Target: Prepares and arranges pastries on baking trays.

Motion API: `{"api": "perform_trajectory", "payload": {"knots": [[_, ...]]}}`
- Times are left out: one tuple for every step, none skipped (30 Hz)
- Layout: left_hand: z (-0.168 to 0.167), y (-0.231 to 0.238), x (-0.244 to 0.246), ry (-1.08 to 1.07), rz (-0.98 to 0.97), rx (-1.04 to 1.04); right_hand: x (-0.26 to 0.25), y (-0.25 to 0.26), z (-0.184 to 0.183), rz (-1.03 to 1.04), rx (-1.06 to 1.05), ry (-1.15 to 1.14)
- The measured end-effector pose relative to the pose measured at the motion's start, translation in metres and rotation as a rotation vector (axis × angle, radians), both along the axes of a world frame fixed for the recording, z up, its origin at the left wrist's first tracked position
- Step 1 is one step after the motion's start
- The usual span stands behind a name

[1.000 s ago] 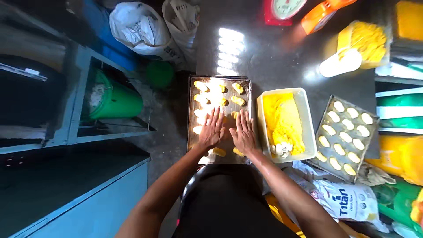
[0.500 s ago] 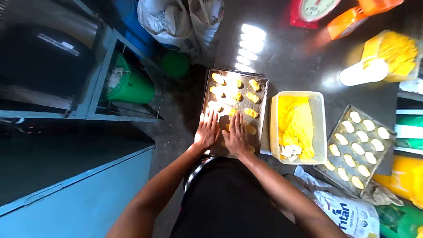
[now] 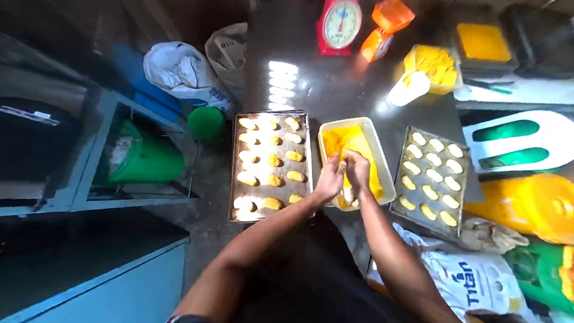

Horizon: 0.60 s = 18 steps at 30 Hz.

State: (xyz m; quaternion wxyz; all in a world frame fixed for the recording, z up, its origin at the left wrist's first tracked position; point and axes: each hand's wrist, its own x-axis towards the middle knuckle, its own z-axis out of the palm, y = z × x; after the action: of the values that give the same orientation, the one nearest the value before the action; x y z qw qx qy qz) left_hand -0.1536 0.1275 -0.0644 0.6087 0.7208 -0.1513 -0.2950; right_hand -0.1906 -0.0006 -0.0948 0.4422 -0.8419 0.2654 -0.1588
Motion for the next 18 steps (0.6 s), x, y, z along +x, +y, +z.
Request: {"api": "perform_trajectory", "payload": {"knots": [[-0.006, -0.040, -0.004, 0.110, 0.061, -0.059, 0.003, -0.008, -0.003, 0.053, 0.065, -0.046], [-0.013, -0.070, -0.003, 0.198, 0.138, -0.104, 0.003, -0.016, -0.001, 0.078, 0.162, -0.044], [-0.022, -0.091, 0.003, 0.279, 0.217, -0.142, 0.000, -0.024, 0.001, 0.090, 0.281, -0.049], [-0.030, -0.103, 0.011, 0.386, 0.279, -0.179, -0.006, -0.036, 0.002, 0.127, 0.324, -0.031], [-0.034, -0.113, 0.022, 0.476, 0.345, -0.186, -0.012, -0.050, 0.009, 0.182, 0.326, -0.010], [-0.034, -0.120, 0.032, 0.543, 0.412, -0.158, -0.015, -0.065, 0.019, 0.232, 0.314, -0.010], [-0.033, -0.123, 0.037, 0.586, 0.464, -0.117, -0.019, -0.077, 0.030, 0.255, 0.279, -0.033], [-0.032, -0.124, 0.039, 0.615, 0.490, -0.101, -0.019, -0.085, 0.040, 0.255, 0.261, -0.087], [-0.033, -0.125, 0.039, 0.630, 0.505, -0.106, -0.015, -0.090, 0.049, 0.245, 0.249, -0.154], [-0.035, -0.126, 0.034, 0.651, 0.526, -0.124, -0.010, -0.092, 0.054, 0.246, 0.237, -0.202], [-0.036, -0.129, 0.028, 0.677, 0.556, -0.151, -0.007, -0.091, 0.049, 0.276, 0.218, -0.227], [-0.035, -0.133, 0.024, 0.726, 0.616, -0.206, -0.004, -0.090, 0.037, 0.343, 0.200, -0.219], [-0.028, -0.138, 0.022, 0.777, 0.684, -0.272, -0.002, -0.089, 0.016, 0.435, 0.190, -0.158], [-0.024, -0.140, 0.023, 0.829, 0.733, -0.315, -0.005, -0.089, -0.007, 0.509, 0.196, -0.063], [-0.023, -0.132, 0.022, 0.862, 0.714, -0.330, -0.011, -0.091, -0.024, 0.544, 0.180, 0.042], [-0.021, -0.115, 0.019, 0.821, 0.649, -0.323, -0.016, -0.092, -0.028, 0.559, 0.111, 0.117], [-0.016, -0.095, 0.020, 0.753, 0.587, -0.302, -0.017, -0.093, -0.022, 0.557, 0.052, 0.130], [-0.011, -0.075, 0.018, 0.625, 0.547, -0.231, -0.018, -0.093, -0.010, 0.554, -0.007, 0.091]]}}
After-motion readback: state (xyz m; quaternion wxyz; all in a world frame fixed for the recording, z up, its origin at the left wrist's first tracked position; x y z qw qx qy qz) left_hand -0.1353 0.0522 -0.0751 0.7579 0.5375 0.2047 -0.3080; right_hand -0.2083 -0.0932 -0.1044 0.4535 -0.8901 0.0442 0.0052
